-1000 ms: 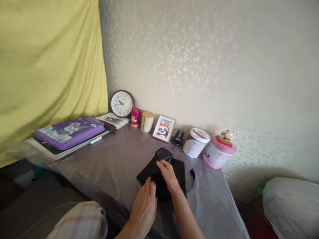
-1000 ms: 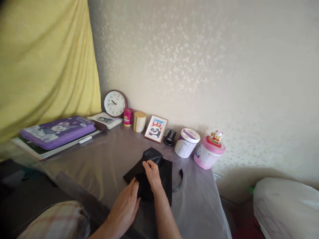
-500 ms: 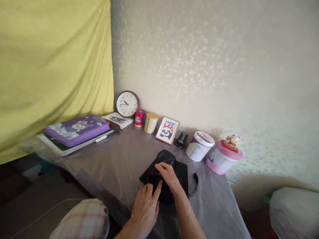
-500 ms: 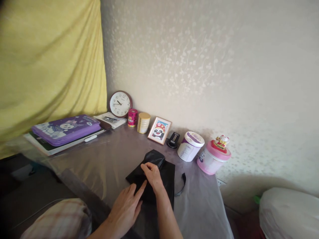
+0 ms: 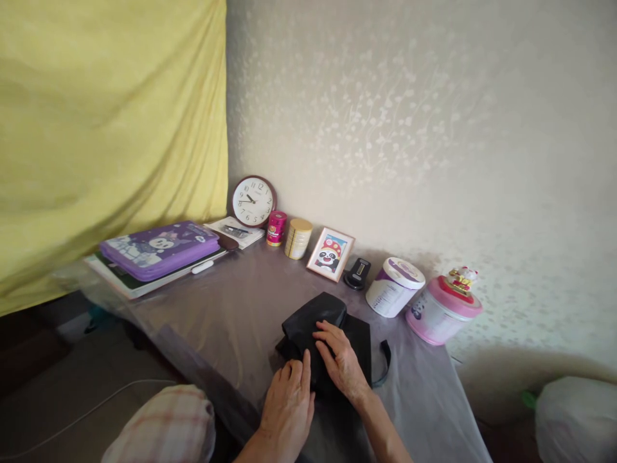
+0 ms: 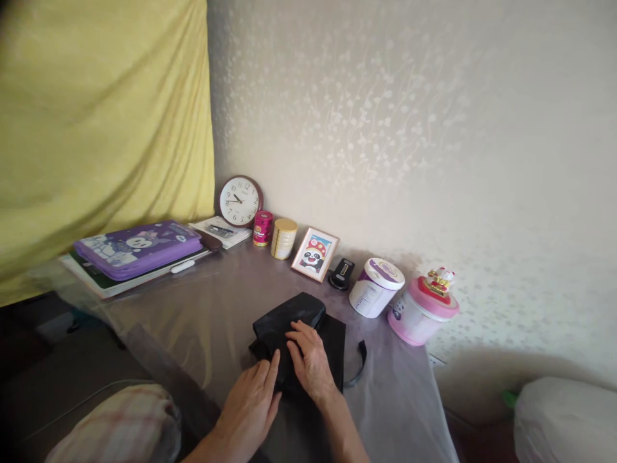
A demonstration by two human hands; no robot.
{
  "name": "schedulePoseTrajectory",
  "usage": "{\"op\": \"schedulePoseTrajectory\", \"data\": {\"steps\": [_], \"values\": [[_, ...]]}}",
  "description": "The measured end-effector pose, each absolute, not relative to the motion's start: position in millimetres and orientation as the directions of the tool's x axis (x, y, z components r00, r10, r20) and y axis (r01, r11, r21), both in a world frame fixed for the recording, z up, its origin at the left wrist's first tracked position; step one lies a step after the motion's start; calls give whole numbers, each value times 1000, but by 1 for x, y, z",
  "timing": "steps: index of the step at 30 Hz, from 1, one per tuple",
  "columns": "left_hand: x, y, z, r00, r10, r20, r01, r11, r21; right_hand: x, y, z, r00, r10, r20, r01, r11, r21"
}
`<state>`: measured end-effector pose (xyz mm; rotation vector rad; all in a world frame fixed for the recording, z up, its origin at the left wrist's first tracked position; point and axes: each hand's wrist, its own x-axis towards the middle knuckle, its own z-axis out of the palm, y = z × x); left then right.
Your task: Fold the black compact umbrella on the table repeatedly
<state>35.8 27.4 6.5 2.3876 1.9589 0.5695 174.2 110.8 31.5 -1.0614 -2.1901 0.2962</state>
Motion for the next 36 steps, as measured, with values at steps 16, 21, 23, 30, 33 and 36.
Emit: {"op": "schedulePoseTrajectory", "data": {"steps": [16, 21, 23, 30, 33, 36], "values": [[39, 27, 6, 118, 967, 227, 977, -154, 147, 168, 197, 27, -328, 804, 496, 872, 460, -169], [37, 26, 8, 119, 969, 217, 980, -150, 132, 137, 148, 31, -516, 758, 399, 765, 618, -183], [35, 27, 11, 122, 972, 199, 977, -152, 146, 127, 130, 41, -639, 714, 287, 665, 700, -262], [32, 27, 20, 149, 981, 125, 960, -174, 219, 132, 95, 61, -537, 780, 320, 524, 606, -599], [32, 25, 22, 153, 982, 113, 965, -173, 199, 140, 89, 45, -447, 797, 405, 596, 604, -530], [22, 25, 28, 222, 972, 76, 938, -234, 255, 140, 81, 29, -477, 777, 410, 610, 629, -481]]}}
